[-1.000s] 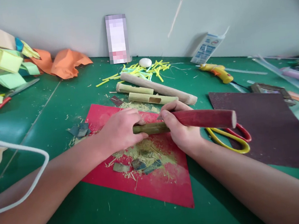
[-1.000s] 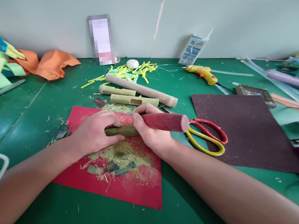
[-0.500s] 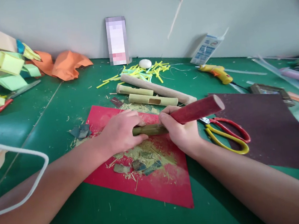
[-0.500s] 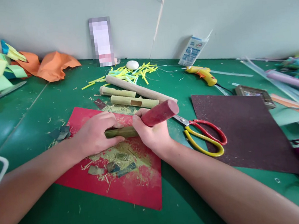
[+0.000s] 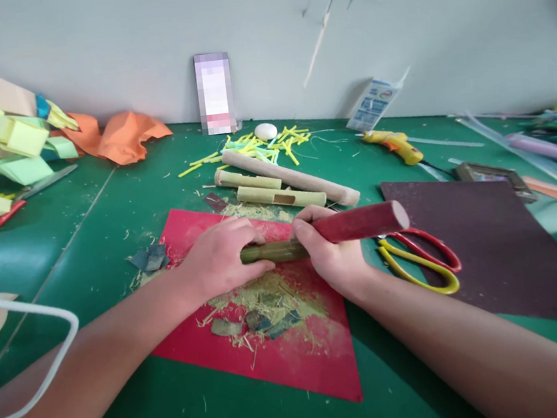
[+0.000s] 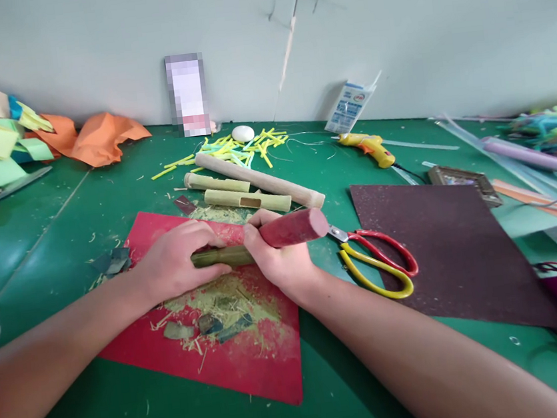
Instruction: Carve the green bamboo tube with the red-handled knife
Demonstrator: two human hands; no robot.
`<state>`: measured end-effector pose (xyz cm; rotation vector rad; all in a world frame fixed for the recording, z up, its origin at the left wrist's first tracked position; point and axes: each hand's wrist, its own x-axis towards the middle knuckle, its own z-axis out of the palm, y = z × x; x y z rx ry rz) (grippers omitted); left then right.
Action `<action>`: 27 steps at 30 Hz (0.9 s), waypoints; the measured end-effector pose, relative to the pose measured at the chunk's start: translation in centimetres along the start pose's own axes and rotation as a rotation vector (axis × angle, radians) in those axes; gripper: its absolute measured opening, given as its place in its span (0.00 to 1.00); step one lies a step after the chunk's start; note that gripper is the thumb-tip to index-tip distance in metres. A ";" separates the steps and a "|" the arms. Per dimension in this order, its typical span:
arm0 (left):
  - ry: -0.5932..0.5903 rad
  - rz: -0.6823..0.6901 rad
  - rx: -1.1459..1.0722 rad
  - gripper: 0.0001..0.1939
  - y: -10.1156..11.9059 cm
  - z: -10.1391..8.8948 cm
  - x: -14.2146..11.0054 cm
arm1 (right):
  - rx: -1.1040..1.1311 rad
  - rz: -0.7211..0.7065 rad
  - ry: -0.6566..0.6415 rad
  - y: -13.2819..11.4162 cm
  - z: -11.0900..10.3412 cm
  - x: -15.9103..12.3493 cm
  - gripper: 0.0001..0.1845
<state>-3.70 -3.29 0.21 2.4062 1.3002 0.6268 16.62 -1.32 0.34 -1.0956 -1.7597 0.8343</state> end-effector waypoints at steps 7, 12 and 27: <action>0.025 0.035 0.093 0.17 0.0 0.0 -0.2 | 0.014 -0.012 0.000 -0.3 0.1 -0.1 0.11; 0.004 0.093 0.172 0.17 0.0 -0.1 -0.2 | -0.001 -0.020 -0.016 -0.4 0.1 -0.1 0.11; 0.012 0.123 0.175 0.12 -0.1 0.2 -0.2 | 0.037 -0.040 -0.155 -1.5 -0.7 0.4 0.08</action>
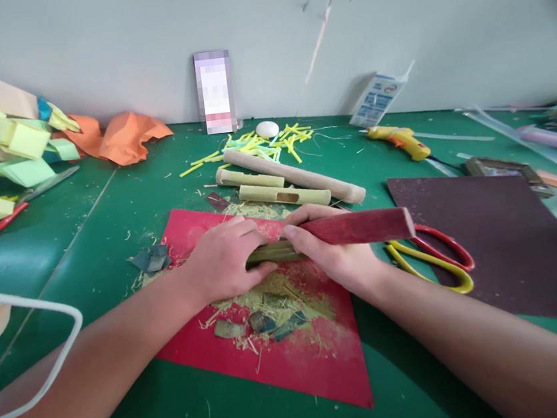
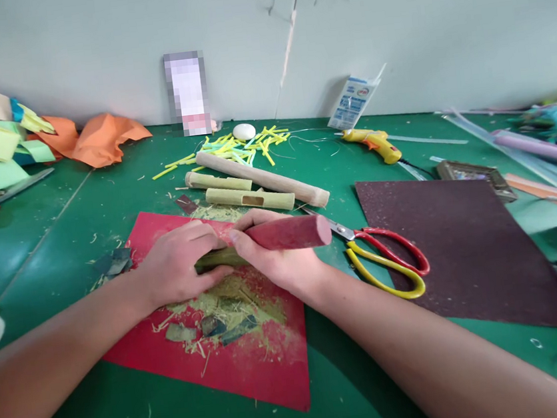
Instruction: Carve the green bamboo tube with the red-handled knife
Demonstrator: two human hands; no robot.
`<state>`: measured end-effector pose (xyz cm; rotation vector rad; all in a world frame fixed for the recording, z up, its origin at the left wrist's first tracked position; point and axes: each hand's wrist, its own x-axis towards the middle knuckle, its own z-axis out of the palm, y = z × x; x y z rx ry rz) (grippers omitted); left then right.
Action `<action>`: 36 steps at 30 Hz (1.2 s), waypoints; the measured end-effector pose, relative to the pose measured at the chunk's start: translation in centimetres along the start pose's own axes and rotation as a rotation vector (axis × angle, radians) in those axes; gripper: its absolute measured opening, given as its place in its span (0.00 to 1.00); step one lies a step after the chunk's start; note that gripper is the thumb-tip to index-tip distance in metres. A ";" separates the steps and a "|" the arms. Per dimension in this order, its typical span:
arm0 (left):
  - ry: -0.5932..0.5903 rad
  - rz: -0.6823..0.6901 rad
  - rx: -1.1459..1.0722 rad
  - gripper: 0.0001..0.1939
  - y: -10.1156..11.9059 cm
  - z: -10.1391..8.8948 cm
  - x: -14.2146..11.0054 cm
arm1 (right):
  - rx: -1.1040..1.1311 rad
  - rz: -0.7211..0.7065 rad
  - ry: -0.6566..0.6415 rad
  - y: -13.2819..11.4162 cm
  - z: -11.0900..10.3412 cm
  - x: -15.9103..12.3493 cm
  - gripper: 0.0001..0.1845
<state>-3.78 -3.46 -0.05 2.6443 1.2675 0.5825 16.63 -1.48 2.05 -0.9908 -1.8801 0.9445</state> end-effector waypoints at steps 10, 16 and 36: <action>0.017 0.028 -0.001 0.14 -0.1 -0.2 0.3 | 0.116 0.114 -0.153 -0.4 0.2 0.2 0.07; 0.022 0.046 -0.021 0.14 -0.2 -0.1 0.4 | 0.132 0.131 -0.192 -0.6 0.1 0.2 0.08; -0.004 0.027 -0.060 0.15 -0.3 -0.2 0.4 | 0.017 -0.025 -0.110 0.4 0.4 -0.1 0.04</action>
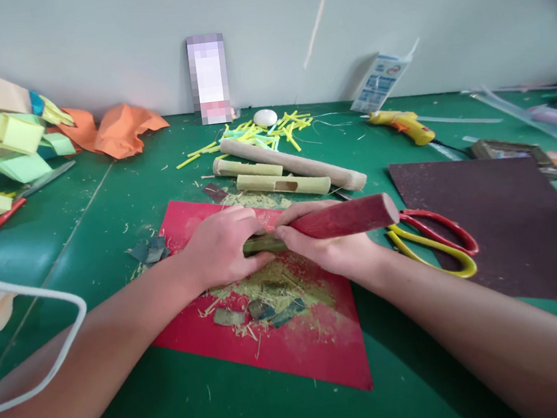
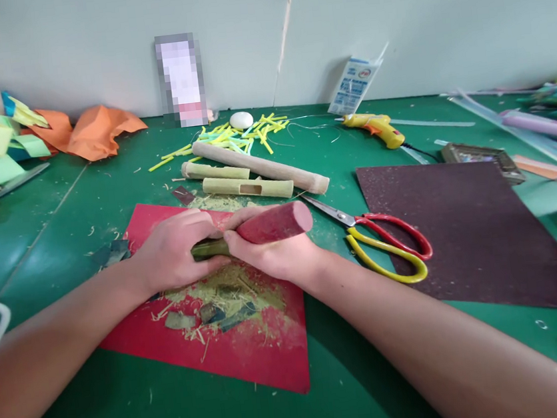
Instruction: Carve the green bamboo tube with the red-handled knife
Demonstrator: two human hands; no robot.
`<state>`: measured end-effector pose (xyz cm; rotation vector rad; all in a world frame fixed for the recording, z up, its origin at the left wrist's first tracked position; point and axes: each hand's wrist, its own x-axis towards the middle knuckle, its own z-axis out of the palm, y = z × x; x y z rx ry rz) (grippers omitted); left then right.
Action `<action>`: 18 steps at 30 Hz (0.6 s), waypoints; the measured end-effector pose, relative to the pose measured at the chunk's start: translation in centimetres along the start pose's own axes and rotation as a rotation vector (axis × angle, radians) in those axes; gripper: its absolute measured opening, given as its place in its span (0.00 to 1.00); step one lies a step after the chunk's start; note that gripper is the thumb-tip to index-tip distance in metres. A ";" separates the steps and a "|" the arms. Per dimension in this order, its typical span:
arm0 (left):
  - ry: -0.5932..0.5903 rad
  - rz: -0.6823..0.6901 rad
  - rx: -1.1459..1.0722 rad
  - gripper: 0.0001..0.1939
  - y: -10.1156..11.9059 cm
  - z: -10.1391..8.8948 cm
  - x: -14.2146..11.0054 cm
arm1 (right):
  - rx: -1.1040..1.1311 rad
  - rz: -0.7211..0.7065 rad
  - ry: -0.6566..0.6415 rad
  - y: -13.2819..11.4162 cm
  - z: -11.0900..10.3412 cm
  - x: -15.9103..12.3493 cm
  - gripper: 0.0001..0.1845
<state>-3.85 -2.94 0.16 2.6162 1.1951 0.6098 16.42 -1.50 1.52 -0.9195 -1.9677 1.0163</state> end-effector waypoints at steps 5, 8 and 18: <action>-0.014 -0.019 0.012 0.14 -0.1 -0.2 0.2 | -0.011 0.063 0.079 0.2 -0.1 0.0 0.08; -0.026 -0.016 0.000 0.14 -0.2 -0.2 0.2 | 0.014 0.088 0.098 0.4 -0.2 0.1 0.07; -0.028 -0.014 -0.022 0.13 -0.2 -0.3 0.2 | 0.072 0.136 0.150 0.9 -0.5 -0.1 0.05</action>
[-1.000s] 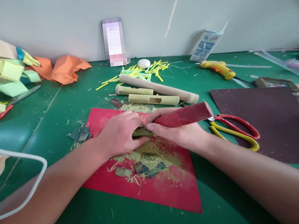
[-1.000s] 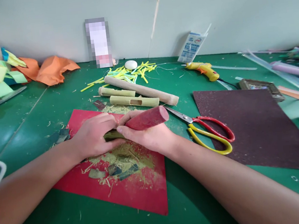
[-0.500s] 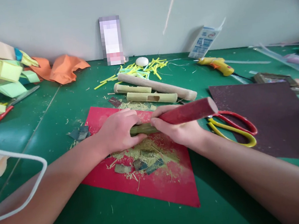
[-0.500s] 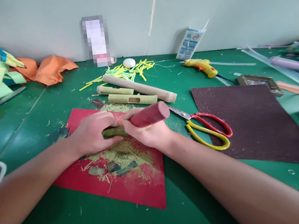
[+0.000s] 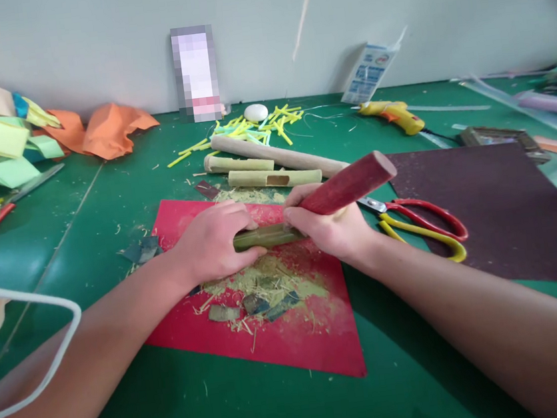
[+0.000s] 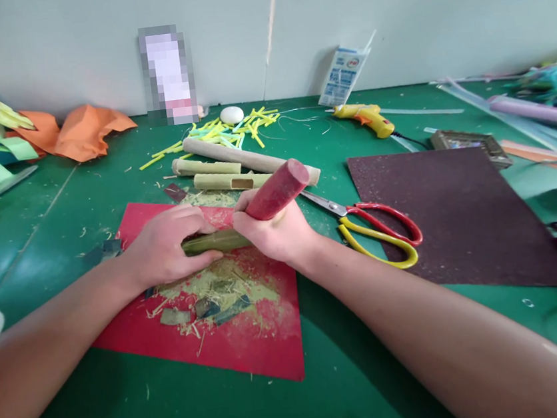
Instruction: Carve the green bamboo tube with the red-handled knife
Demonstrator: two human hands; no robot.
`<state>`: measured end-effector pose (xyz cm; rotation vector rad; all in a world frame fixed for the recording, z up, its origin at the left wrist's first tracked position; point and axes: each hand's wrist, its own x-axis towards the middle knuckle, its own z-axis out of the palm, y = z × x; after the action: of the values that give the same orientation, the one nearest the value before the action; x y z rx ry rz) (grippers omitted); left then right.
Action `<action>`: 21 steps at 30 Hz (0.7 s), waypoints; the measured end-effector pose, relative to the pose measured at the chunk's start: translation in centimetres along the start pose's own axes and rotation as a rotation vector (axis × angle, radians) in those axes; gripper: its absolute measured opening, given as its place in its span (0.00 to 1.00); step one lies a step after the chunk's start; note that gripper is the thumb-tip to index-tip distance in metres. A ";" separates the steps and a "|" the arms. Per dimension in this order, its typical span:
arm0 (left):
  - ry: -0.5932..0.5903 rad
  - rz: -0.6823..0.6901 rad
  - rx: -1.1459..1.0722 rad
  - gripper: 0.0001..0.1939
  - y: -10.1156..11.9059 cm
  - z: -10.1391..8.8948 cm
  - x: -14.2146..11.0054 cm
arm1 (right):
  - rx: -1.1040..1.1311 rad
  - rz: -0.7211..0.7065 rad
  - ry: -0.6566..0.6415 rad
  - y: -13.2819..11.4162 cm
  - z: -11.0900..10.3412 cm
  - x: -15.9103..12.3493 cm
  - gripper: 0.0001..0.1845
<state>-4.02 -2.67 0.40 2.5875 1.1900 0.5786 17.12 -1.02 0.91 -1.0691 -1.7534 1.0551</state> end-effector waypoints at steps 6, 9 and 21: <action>0.002 -0.009 -0.010 0.14 -0.1 0.1 -0.1 | -0.035 -0.045 0.007 -0.1 0.1 0.0 0.07; 0.007 -0.025 -0.011 0.14 0.0 0.1 -0.1 | -0.042 -0.037 0.002 0.0 0.1 -0.1 0.07; 0.020 -0.046 -0.047 0.14 -0.2 0.2 0.0 | -0.072 -0.071 0.019 -0.1 0.3 -0.1 0.07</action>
<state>-4.08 -2.53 0.14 2.5145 1.2240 0.6169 16.89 -1.22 0.93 -1.0498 -1.8124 0.9412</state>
